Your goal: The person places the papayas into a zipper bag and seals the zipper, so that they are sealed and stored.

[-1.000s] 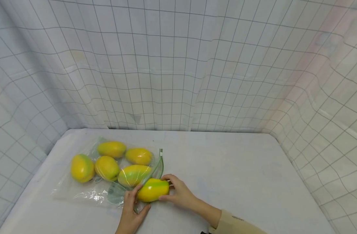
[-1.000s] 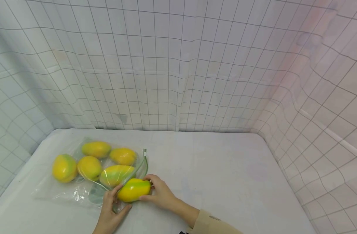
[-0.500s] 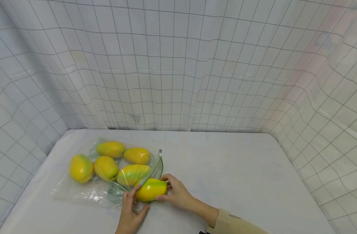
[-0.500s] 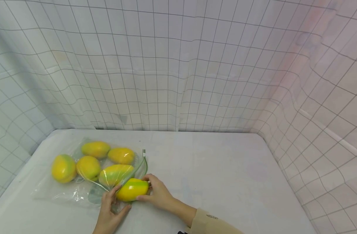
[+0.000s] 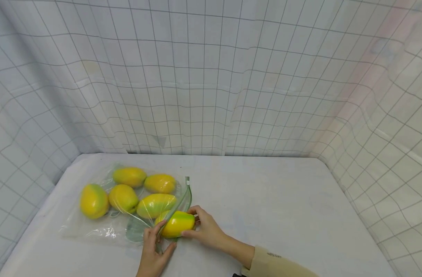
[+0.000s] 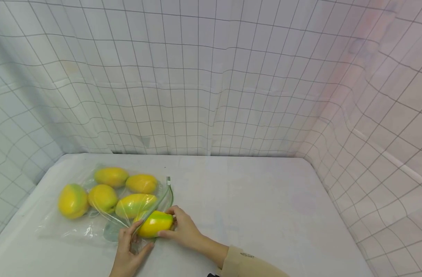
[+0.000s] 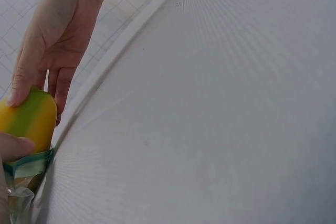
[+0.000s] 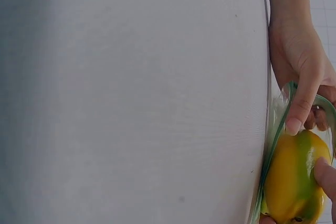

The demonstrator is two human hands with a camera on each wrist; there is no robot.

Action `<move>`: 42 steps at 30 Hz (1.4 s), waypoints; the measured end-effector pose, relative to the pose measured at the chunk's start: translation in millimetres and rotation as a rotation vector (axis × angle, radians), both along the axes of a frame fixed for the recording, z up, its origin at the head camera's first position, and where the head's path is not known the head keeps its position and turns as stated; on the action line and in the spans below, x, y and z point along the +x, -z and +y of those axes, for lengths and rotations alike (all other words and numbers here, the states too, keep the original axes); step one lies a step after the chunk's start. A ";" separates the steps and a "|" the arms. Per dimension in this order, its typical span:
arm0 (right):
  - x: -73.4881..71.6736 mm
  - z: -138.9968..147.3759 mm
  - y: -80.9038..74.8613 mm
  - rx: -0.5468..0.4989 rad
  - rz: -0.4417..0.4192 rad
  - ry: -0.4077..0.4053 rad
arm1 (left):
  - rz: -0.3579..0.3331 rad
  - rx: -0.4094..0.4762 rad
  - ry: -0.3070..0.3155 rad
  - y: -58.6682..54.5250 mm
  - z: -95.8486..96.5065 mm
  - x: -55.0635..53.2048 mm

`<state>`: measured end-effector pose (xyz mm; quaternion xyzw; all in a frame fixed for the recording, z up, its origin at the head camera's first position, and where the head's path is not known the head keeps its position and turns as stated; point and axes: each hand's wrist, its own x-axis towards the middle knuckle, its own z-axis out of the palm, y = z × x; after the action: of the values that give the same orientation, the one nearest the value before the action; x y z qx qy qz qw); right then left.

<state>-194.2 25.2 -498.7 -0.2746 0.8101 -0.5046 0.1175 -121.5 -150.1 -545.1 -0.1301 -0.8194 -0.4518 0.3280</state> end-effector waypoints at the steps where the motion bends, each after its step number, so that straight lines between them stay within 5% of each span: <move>1: 0.0 -0.2 -0.2 -0.001 -0.002 0.001 | -0.009 0.003 -0.001 -0.3 -0.1 0.3; 18: -5.2 -0.2 -0.3 0.011 0.064 -0.023 | -0.119 0.064 -0.039 -2.7 2.8 3.3; 30: -6.8 -1.0 -1.3 0.015 0.136 -0.045 | -0.056 0.068 -0.056 -4.5 4.8 4.5; 38: -7.5 -2.1 -2.0 0.019 0.134 -0.051 | 0.028 0.146 -0.014 -30.6 14.5 9.6; 42: -8.3 -2.8 -1.5 0.023 0.142 -0.054 | 0.044 0.195 0.026 -33.2 15.1 10.2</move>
<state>-202.5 22.4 -497.1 -0.3300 0.8143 -0.4714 0.0765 -111.3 -135.0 -511.9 -0.1182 -0.7624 -0.5306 0.3512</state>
